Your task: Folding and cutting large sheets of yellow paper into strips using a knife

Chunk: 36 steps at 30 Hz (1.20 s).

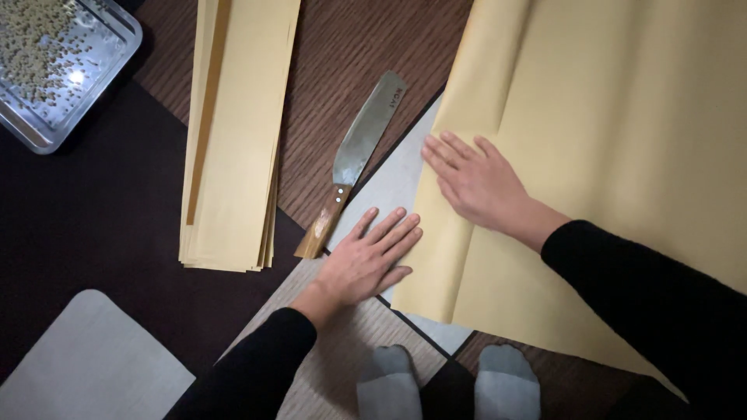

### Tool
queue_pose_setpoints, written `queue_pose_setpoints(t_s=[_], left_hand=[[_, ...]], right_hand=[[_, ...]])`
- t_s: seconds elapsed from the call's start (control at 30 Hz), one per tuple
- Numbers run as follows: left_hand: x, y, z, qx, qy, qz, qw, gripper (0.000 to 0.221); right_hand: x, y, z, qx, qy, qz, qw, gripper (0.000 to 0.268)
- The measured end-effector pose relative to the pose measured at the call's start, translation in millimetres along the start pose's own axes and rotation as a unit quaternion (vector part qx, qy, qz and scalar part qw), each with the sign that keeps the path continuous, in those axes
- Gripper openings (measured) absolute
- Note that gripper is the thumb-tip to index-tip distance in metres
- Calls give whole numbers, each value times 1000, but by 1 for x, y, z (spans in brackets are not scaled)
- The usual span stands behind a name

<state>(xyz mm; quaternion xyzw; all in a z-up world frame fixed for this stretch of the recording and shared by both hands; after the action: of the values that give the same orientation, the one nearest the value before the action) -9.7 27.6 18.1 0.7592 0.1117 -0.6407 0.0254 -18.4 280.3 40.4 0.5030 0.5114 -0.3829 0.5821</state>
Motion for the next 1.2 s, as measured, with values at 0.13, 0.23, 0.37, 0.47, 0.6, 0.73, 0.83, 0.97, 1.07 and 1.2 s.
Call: queue_pose_setpoints(t_s=[0.13,0.23,0.37,0.47,0.6,0.73,0.83,0.97,1.07,1.2], left_hand=[[-1,0,1,0,9,-4,1000,73],[-1,0,1,2,19,-9,1000,73],[-3,-1,2,7,30,-5,999,72],[-8,-1,1,8,36,-8,999,71],[-5,-1,1,11,45,-7,999,71],[-8,-1,0,13,42,-7,999,71],[-6,-1,0,7,31,-5,999,73],[-5,-1,0,4,13,-3,1000,73],[-6,-2,0,7,23,-2,1000,72],[-3,-2,1,4,37,-1,999,72]], right_hand=[[-1,-12,-15,9,17,-11,1000,62],[-4,-19,-24,5,12,-6,1000,62],[-1,-34,-40,29,-5,41,999,63],[-4,-44,-53,39,-10,54,998,63],[-4,-59,-72,63,-25,83,994,64],[-11,-60,-64,74,-36,105,991,65],[-6,-48,-45,71,9,126,989,69],[-7,-10,-6,16,-11,95,995,66],[-4,0,-1,0,-4,74,997,66],[-7,-7,-13,3,-15,70,997,64]])
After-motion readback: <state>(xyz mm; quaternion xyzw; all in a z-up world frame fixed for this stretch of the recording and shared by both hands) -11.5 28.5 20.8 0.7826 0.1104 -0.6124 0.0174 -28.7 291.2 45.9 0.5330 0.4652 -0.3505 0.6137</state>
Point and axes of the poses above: each hand's wrist, its own y-axis away from the middle knuckle, its own x-axis out of the palm, z = x × y, the point moved 5 cm from there along -y, towards the middle knuckle, and after that the axes turned 12 degrees about z, right-handed, at the moved point
